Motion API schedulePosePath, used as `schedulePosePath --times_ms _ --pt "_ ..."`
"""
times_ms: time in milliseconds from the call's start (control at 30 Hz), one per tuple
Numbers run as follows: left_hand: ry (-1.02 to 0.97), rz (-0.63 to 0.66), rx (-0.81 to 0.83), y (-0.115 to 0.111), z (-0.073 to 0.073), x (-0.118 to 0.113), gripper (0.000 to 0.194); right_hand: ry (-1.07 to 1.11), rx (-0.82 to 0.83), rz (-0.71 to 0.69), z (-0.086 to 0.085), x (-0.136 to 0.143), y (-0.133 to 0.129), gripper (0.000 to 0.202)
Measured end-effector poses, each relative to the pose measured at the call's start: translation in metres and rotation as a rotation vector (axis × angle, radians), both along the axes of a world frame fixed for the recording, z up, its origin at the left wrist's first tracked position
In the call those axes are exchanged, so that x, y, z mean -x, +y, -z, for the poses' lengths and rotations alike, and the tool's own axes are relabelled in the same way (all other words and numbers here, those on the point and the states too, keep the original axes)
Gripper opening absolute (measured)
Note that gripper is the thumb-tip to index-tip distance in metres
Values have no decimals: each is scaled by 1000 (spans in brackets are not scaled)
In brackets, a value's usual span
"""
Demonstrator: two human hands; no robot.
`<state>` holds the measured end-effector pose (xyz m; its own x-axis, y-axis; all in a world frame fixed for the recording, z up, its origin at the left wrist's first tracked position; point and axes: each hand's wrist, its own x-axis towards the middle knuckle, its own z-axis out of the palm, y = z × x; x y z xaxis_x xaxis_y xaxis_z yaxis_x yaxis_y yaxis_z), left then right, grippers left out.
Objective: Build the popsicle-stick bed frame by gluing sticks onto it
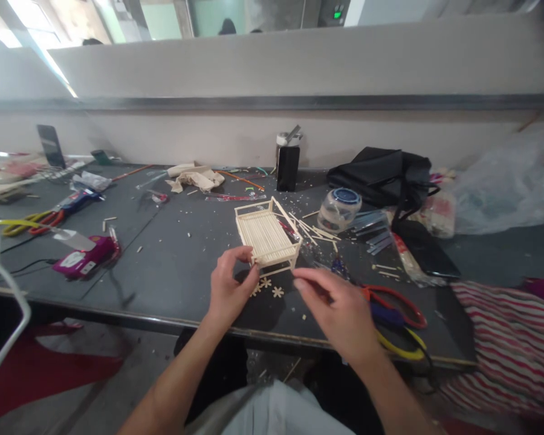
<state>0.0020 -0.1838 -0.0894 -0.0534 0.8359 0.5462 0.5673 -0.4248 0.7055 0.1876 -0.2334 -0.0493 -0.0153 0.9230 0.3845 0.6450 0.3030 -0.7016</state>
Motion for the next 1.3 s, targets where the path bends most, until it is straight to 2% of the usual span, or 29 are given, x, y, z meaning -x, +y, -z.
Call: schedulePosePath --times_ms 133,300,467,733,1000,1300 --pt "2 13 -4 0 -1 0 26 155 55 -20 14 34 19 18" --pt "-8 13 -4 1 0 0 27 317 88 32 22 48 31 21" --pt "-3 9 -18 0 1 0 28 428 124 60 21 51 36 18" --pt "-9 23 -14 1 -1 1 26 489 132 12 21 51 41 12" --pt "-124 113 38 2 5 5 34 466 130 4 24 49 43 12" --pt "-222 155 69 3 10 5 31 441 121 -5 24 49 43 12"
